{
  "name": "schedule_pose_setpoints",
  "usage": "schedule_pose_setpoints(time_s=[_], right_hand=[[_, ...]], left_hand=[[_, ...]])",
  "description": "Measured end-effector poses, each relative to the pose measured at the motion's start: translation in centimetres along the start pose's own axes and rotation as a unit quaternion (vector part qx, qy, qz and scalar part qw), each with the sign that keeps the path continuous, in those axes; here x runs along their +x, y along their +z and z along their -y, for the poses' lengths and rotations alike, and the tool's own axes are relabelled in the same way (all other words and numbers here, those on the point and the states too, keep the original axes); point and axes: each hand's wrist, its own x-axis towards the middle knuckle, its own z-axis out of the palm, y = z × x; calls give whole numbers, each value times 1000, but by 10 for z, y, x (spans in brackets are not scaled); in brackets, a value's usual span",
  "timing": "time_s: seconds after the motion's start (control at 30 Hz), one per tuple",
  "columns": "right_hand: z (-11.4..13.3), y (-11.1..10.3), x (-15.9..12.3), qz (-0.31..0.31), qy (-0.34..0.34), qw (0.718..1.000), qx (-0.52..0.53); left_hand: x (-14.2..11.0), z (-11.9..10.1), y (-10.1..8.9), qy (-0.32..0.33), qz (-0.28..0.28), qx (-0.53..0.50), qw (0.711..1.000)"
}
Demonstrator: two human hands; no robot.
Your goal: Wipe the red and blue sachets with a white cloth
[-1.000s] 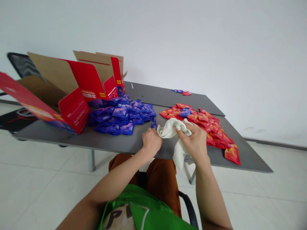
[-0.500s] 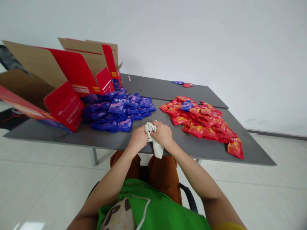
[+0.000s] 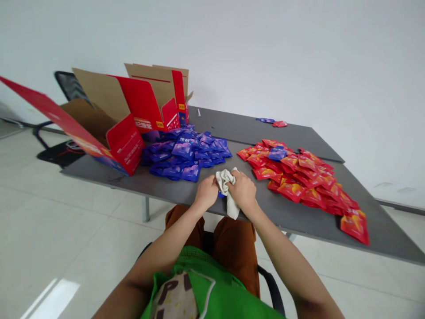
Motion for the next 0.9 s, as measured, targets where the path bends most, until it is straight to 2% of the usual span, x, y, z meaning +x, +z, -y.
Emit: schedule_pose_setpoints(time_s=[0.07, 0.1, 0.2, 0.27, 0.33, 0.43, 0.53, 0.6, 0.67, 0.9], right_hand=[[-5, -7, 7, 24, 45, 999, -15], [-7, -11, 7, 32, 45, 998, -17], [-5, -18, -6, 30, -46, 998, 8], [2, -17, -16, 17, -92, 995, 22], [4, -15, -17, 11, -68, 997, 18], [-7, -15, -5, 27, 11, 1000, -6], [-24, -18, 6, 28, 65, 997, -34], [-32, -18, 6, 15, 92, 995, -41], [-34, -15, 1, -4, 104, 994, -37], [-21, -3, -12, -38, 64, 995, -70]], left_hand=[[-1, -1, 0, -3, 0, 28, 1000], [-3, -1, 1, -3, -8, 30, 1000], [-5, 2, 4, 7, -26, -20, 999], [-3, 6, 7, 15, -13, -65, 998], [2, 7, 9, 11, 13, -102, 995], [6, 5, 6, -49, 52, -157, 985], [5, 2, -9, -123, 94, -250, 956], [2, 2, -23, -147, 114, -316, 930], [0, 5, -37, -166, 120, -341, 918], [2, 4, -60, -178, 91, -254, 946]])
